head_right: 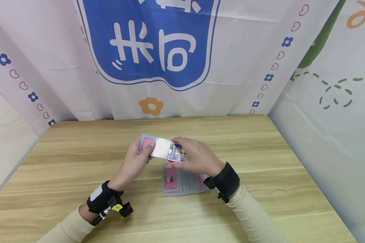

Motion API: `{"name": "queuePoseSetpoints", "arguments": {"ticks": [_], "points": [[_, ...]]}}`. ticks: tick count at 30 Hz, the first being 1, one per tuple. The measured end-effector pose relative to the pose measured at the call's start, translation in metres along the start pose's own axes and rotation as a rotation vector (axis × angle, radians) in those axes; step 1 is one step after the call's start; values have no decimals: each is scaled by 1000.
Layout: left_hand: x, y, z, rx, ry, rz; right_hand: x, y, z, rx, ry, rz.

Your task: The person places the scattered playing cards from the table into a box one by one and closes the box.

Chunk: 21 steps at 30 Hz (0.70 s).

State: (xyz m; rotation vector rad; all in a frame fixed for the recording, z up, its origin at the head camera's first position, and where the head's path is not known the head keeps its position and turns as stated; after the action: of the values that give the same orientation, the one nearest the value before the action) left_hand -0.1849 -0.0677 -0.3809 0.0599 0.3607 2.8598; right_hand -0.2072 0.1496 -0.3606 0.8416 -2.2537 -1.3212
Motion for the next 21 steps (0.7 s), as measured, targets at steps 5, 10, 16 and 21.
{"name": "queuePoseSetpoints", "arguments": {"ticks": [5,10,16,21], "points": [[-2,-4,-1,13,15,13,1,0,0,5,-6,6],[-5,-7,-2,71,3,32,1,-2,0,-3,0,14],[-8,-13,-4,128,-65,13,1,-4,-2,-44,28,20],[-8,-16,-4,84,-13,-110,1,-4,-4,-62,51,22]]}}
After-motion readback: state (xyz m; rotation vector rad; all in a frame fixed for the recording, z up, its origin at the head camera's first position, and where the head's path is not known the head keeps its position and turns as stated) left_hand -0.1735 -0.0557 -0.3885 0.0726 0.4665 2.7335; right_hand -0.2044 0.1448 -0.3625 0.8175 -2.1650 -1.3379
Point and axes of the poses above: each hand's wrist, its own x-axis towards the middle knuckle, its own y-axis out of the back of the hand, z = x × y, the point moved 2 cm from there along x, towards the middle knuckle, and after that the axes turned 10 degrees about -z, right-handed, at the moved point
